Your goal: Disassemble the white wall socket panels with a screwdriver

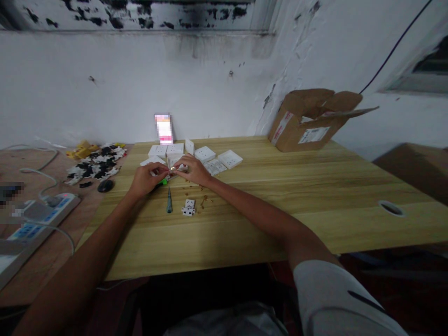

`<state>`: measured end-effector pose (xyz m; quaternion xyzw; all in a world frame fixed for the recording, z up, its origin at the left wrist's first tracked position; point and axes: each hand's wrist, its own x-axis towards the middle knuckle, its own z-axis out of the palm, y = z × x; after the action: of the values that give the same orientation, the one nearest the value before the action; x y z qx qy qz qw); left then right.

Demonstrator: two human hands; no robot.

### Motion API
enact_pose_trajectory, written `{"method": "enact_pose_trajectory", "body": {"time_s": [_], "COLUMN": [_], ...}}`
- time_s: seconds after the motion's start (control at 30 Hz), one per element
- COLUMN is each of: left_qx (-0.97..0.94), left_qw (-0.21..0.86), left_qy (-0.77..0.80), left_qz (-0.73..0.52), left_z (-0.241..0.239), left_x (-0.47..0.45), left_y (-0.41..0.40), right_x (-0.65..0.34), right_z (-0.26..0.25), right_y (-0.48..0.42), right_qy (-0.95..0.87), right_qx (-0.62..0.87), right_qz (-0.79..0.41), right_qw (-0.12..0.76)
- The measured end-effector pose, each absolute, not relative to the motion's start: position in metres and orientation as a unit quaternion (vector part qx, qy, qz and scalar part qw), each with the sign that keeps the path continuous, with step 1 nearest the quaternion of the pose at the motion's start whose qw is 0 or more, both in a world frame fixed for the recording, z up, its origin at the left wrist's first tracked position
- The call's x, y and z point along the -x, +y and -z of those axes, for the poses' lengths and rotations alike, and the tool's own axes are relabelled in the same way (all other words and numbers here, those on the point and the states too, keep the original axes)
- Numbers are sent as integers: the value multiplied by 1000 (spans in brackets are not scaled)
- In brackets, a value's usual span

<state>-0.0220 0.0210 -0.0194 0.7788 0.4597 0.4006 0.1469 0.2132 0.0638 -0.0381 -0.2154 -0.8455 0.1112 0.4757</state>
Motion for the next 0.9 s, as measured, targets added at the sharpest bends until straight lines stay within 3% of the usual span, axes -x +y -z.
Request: {"method": "enact_pose_trajectory", "body": {"time_s": [0.9], "left_qx": [-798], "left_qw": [109], "left_qy": [434], "left_qz": [-403], "left_z": [20], "left_x": [19], "left_y": [20], "right_x": [-214], "right_z": [40], "right_y": [64], "right_qy": [-855], "right_qx": [175], "right_qz": [-106], "right_qw": [477]}}
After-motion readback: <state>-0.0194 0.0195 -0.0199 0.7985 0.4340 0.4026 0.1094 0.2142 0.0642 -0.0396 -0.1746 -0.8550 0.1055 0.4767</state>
